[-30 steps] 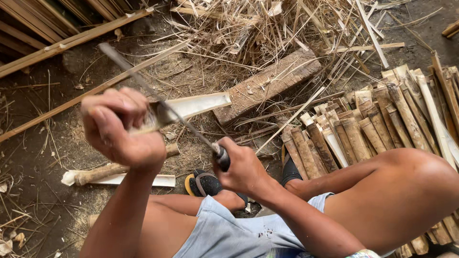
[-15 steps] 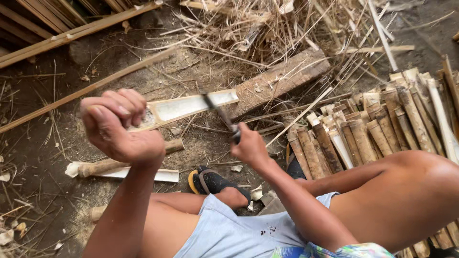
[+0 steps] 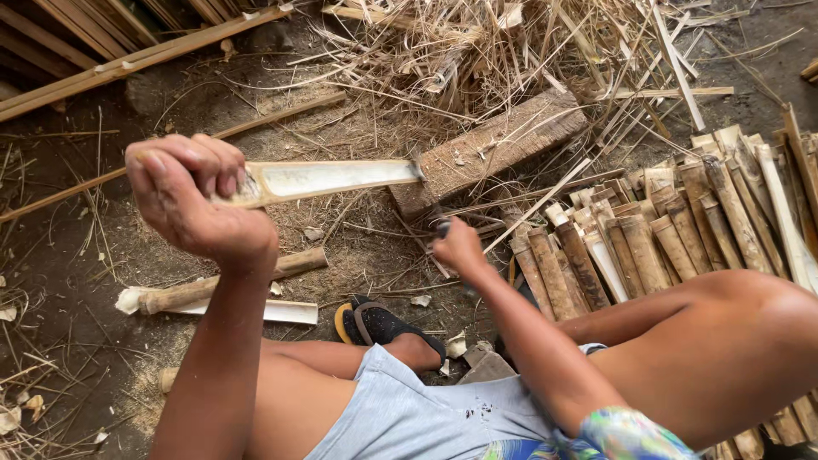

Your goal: The person sits on the ground and uses a knife to shave and split bamboo strips. They repeatedly hold a bamboo piece against a wooden block, shave its surface, and split it into thinner strips, stacking the finished pieces nearby.

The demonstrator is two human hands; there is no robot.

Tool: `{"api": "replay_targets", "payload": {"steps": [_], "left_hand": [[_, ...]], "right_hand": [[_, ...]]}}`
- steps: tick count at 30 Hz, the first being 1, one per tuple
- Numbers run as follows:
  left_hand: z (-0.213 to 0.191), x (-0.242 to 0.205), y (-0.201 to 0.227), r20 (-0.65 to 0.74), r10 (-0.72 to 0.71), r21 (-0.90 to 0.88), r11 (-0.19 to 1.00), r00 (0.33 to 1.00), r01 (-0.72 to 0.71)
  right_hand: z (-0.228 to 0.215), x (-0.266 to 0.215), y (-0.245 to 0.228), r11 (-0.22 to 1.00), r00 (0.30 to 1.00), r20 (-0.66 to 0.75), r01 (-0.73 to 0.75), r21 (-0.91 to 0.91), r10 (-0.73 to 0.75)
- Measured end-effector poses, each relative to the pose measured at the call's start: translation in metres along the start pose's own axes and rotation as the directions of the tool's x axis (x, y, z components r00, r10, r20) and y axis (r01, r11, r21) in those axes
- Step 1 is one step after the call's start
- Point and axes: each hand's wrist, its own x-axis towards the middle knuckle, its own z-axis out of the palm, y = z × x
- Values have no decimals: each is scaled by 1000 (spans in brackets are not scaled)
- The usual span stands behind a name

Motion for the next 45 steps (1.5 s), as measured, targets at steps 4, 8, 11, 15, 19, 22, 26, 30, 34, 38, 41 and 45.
{"api": "replay_targets", "payload": {"steps": [4, 8, 11, 15, 19, 22, 26, 30, 34, 38, 41, 45], "left_hand": [[-8, 11, -14, -96, -190, -102, 978, 977, 180], [5, 16, -6, -35, -212, -149, 967, 977, 205], [23, 2, 3, 59, -134, -96, 986, 989, 140], [24, 3, 9, 89, -91, -115, 988, 992, 101], [12, 9, 9, 81, -154, -169, 972, 985, 166], [10, 8, 14, 201, -204, -218, 944, 958, 247], [7, 22, 13, 403, -197, -178, 941, 894, 288], [4, 25, 12, 427, -215, -159, 938, 878, 307], [-8, 27, 11, 364, -229, -158, 940, 903, 302], [11, 30, -8, 330, -139, -92, 980, 934, 178], [21, 18, -6, 368, -164, 30, 986, 915, 165], [21, 14, -9, 428, -120, 315, 949, 896, -24]], "right_hand": [[-29, -2, -3, 981, 998, -22, -60, -184, 57], [-65, -76, -85, 997, 997, 29, 71, 31, -72], [-72, -121, -107, 939, 945, -38, 327, 110, -325], [-43, -73, -62, 986, 989, -49, 146, 80, -142], [-54, -25, -11, 956, 954, 100, -270, -118, 282], [-77, -58, -40, 981, 983, 58, -168, -94, 174], [-96, -125, -96, 959, 961, 22, 275, 74, -277], [-78, -90, -60, 984, 984, 26, 176, 36, -177], [-58, -12, 25, 966, 967, 128, -198, -165, 220], [-71, -29, 7, 974, 987, 53, -142, -179, 153], [-81, -91, -70, 996, 991, 95, -91, 2, 90], [-95, -145, -119, 934, 951, -26, 307, 180, -308]]}}
